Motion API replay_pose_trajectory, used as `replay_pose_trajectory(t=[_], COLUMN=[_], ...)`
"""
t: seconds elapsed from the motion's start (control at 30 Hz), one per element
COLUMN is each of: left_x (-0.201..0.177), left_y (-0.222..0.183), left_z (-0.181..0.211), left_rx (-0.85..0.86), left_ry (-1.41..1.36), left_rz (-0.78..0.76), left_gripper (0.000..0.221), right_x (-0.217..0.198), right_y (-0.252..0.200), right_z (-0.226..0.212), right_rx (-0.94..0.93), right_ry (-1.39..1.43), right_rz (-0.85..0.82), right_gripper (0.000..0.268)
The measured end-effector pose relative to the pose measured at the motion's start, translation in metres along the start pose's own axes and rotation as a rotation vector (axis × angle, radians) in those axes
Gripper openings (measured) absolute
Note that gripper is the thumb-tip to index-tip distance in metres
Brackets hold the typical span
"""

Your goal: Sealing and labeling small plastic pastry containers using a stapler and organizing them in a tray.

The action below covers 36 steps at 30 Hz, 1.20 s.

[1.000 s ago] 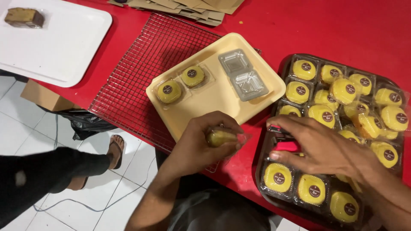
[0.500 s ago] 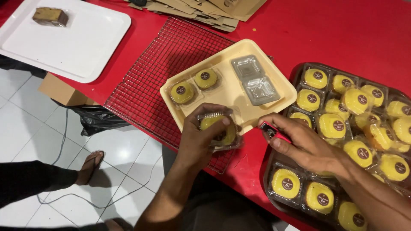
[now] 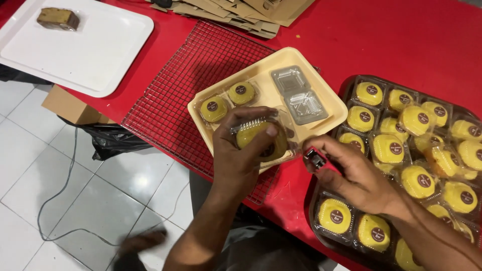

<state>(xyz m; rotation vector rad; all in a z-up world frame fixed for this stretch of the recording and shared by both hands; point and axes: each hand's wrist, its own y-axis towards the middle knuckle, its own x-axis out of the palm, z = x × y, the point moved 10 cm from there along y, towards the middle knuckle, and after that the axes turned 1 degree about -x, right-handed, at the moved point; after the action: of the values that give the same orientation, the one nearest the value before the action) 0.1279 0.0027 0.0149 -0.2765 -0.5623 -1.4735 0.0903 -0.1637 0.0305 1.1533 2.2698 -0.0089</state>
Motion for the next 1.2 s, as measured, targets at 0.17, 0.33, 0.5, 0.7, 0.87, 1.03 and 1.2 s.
replay_pose_trajectory(t=[0.17, 0.33, 0.5, 0.7, 0.87, 1.03, 1.2], left_x=[0.003, 0.006, 0.006, 0.001, -0.002, 0.005, 0.004], left_y=[0.000, -0.001, -0.003, -0.001, 0.003, -0.001, -0.003], left_z=[0.011, 0.021, 0.020, 0.015, -0.016, -0.036, -0.042], left_rx=[0.042, 0.106, 0.105, 0.077, -0.159, -0.379, -0.435], left_ry=[0.204, 0.288, 0.257, 0.259, -0.176, -0.543, -0.550], left_rz=[0.001, -0.041, -0.047, -0.020, -0.010, -0.034, -0.025], left_gripper=[0.020, 0.019, 0.019, 0.019, 0.022, 0.025, 0.027], right_x=[0.007, 0.006, 0.005, 0.006, 0.010, 0.015, 0.021], right_y=[-0.001, 0.000, 0.002, 0.006, 0.004, 0.002, -0.005], right_z=[0.000, 0.005, 0.003, -0.005, 0.002, 0.012, 0.020], right_rx=[0.007, 0.040, 0.064, 0.026, 0.046, 0.084, 0.046], right_ry=[-0.082, -0.121, -0.082, -0.052, -0.055, -0.102, -0.086], right_rz=[-0.030, -0.042, -0.044, -0.049, -0.063, -0.082, -0.108], right_gripper=[0.043, 0.038, 0.033, 0.028, 0.036, 0.038, 0.029])
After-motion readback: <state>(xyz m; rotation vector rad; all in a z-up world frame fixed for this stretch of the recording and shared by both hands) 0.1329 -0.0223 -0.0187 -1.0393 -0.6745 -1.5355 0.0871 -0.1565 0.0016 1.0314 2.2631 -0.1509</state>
